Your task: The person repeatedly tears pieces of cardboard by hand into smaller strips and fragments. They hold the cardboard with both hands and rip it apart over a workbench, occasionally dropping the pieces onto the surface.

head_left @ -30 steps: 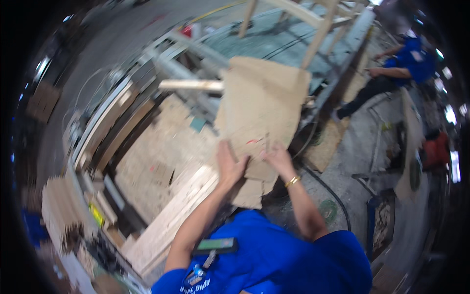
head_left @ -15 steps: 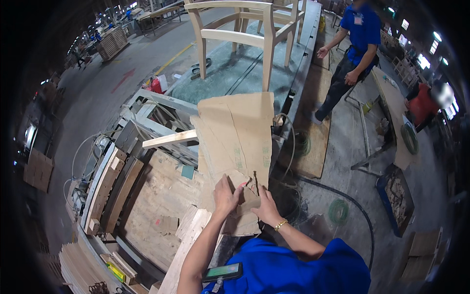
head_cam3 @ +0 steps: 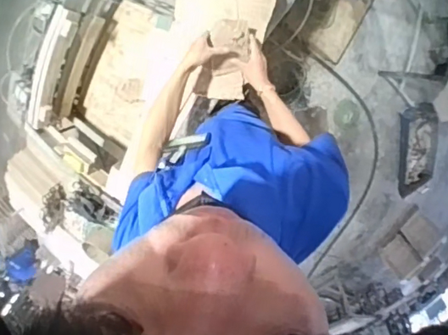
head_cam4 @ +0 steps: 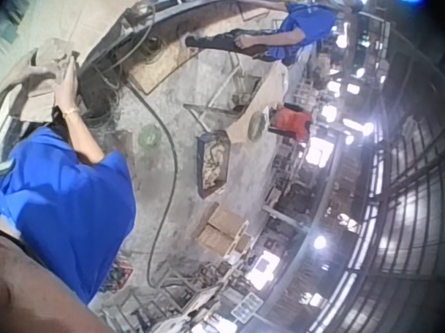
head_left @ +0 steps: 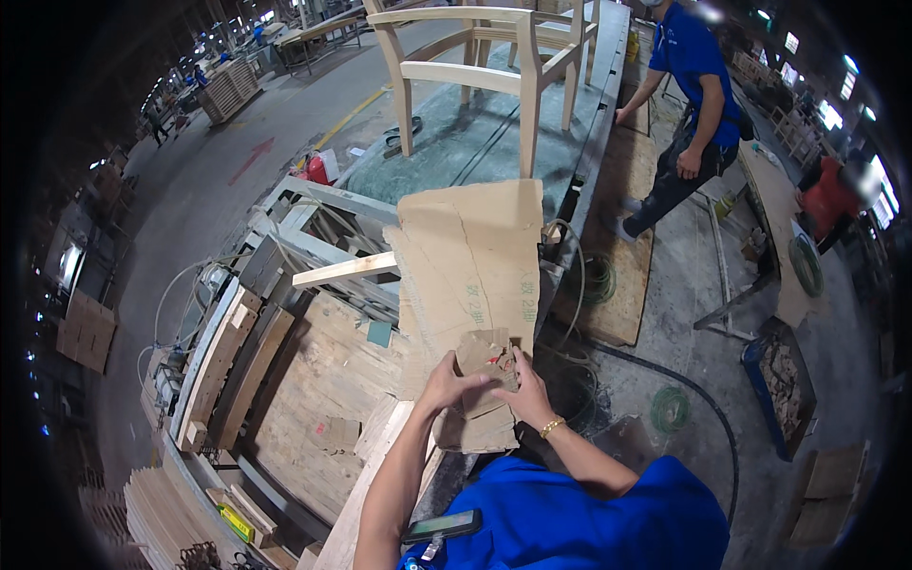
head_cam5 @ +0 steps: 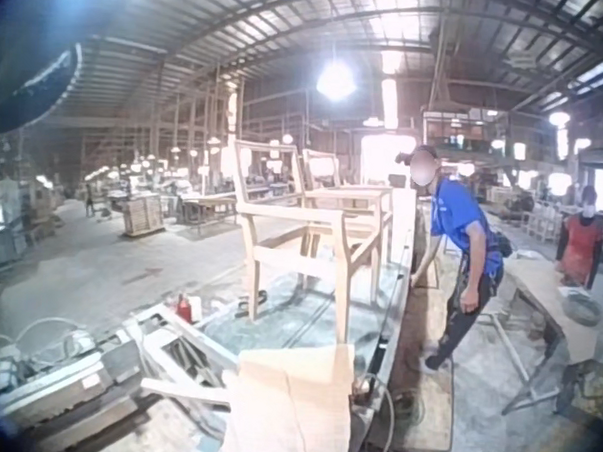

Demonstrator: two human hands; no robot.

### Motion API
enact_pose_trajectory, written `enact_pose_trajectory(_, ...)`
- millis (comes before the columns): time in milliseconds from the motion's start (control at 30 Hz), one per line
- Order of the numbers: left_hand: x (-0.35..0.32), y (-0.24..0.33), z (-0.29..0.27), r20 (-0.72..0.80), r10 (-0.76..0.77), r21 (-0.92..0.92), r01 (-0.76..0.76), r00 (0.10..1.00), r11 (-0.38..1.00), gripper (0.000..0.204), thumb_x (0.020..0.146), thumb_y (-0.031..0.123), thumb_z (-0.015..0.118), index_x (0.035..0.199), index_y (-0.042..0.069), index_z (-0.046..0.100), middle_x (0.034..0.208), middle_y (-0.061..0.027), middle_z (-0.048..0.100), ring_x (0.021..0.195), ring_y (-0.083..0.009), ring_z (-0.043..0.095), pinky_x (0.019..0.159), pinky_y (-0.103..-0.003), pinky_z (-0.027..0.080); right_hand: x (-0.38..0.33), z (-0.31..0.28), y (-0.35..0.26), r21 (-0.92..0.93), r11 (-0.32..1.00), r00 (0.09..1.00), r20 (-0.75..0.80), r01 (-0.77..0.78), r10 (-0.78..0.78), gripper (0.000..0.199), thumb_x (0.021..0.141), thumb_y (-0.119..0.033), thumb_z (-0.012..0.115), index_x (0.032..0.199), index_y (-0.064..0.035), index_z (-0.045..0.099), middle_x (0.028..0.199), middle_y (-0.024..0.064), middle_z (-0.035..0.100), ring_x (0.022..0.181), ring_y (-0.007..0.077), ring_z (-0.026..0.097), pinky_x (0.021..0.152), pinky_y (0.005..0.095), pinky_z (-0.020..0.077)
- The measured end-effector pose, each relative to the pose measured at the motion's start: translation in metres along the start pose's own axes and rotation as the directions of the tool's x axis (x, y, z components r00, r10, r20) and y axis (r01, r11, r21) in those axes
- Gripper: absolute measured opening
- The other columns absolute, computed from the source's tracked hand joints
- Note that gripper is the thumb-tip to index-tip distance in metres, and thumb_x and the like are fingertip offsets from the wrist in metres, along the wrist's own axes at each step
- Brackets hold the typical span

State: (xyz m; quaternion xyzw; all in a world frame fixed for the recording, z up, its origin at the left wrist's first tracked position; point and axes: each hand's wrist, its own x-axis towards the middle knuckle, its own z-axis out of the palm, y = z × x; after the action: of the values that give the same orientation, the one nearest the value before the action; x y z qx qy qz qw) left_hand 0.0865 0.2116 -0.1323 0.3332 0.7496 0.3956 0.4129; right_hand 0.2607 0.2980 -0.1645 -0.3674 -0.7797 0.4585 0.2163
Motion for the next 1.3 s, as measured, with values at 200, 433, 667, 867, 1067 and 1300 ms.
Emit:
enact_pose_trajectory(200, -0.045, 0.01, 0.008, -0.102, 0.131, -0.137, -0.144, 0.986, 0.98, 0.069, 0.063, 0.012, 0.079, 0.119, -0.001, 0.041, 0.112, -0.015, 0.057, 0.099, -0.0255, 0.058, 0.087, -0.034, 0.046, 0.003, -0.003, -0.002, 0.245, 0.969, 0.998, 0.056, 0.009, -0.023, 0.096, 0.064, -0.019, 0.08, 0.141, -0.0069, 0.023, 0.117, 0.0171, 0.055, 0.107, 0.0245, 0.055, 0.089, 0.0331, 0.0452)
enact_pose_trajectory(433, -0.079, -0.013, 0.036, -0.443, 0.2, -0.417, -0.398, 0.874, 0.818, 0.079, 0.067, 0.007, 0.077, 0.129, 0.001, 0.029, 0.117, -0.0151, 0.051, 0.107, -0.0222, 0.051, 0.093, -0.033, 0.042, 0.002, 0.008, -0.053, 0.631, 0.77, 0.96, 0.261, -0.089, -0.103, 0.066, 0.072, -0.011, 0.074, 0.127, 0.0026, 0.042, 0.105, 0.007, 0.06, 0.095, 0.0127, 0.056, 0.084, 0.0285, 0.0468)
enact_pose_trajectory(667, -0.092, -0.024, 0.005, -0.41, 0.007, -0.641, -0.293, 0.912, 0.71, 0.076, 0.069, -0.001, 0.07, 0.132, 0.004, 0.029, 0.119, -0.0126, 0.049, 0.106, -0.0236, 0.052, 0.09, -0.034, 0.045, 0.01, 0.04, -0.065, 0.511, 0.85, 0.893, 0.432, -0.126, -0.128, 0.065, 0.074, -0.009, 0.072, 0.129, 0.002, 0.039, 0.111, 0.0085, 0.057, 0.096, 0.0124, 0.054, 0.082, 0.0271, 0.0475)
enact_pose_trajectory(867, -0.138, -0.116, -0.086, -0.692, -0.399, -0.678, -0.352, 0.601, 0.645, 0.073, 0.075, 0.001, 0.062, 0.136, 0.001, 0.022, 0.123, -0.0171, 0.045, 0.108, -0.0262, 0.051, 0.091, -0.034, 0.045, 0.036, 0.05, -0.065, 0.437, 0.898, 0.936, 0.335, -0.049, -0.112, 0.058, 0.083, -0.01, 0.065, 0.133, -0.0007, 0.037, 0.102, 0.0088, 0.061, 0.085, 0.0081, 0.058, 0.071, 0.0216, 0.0475)
enact_pose_trajectory(1067, -0.202, -0.296, -0.175, -0.453, -0.569, -0.884, -0.263, 0.687, 0.386, 0.065, 0.086, 0.017, 0.052, 0.141, 0.003, 0.021, 0.142, -0.0166, 0.031, 0.121, -0.0254, 0.044, 0.102, -0.036, 0.035, 0.014, 0.07, -0.019, 0.177, 0.983, 0.956, 0.294, -0.058, 0.004, 0.038, 0.084, -0.005, 0.059, 0.121, 0.0004, 0.048, 0.094, 0.0057, 0.062, 0.079, 0.0082, 0.057, 0.071, 0.0215, 0.0474)
enact_pose_trajectory(1300, -0.214, -0.395, -0.168, -0.469, -0.882, -0.843, 0.319, -0.045, 0.433, 0.077, 0.064, 0.01, 0.075, 0.13, -0.004, 0.037, 0.114, -0.0198, 0.057, 0.101, -0.0331, 0.057, 0.09, -0.036, 0.045, 0.003, 0.079, -0.026, -0.041, 0.997, 0.987, 0.152, 0.06, -0.053, 0.026, 0.084, -0.005, 0.056, 0.109, 0.0039, 0.055, 0.094, 0.0079, 0.056, 0.076, 0.0131, 0.051, 0.066, 0.0246, 0.0429)
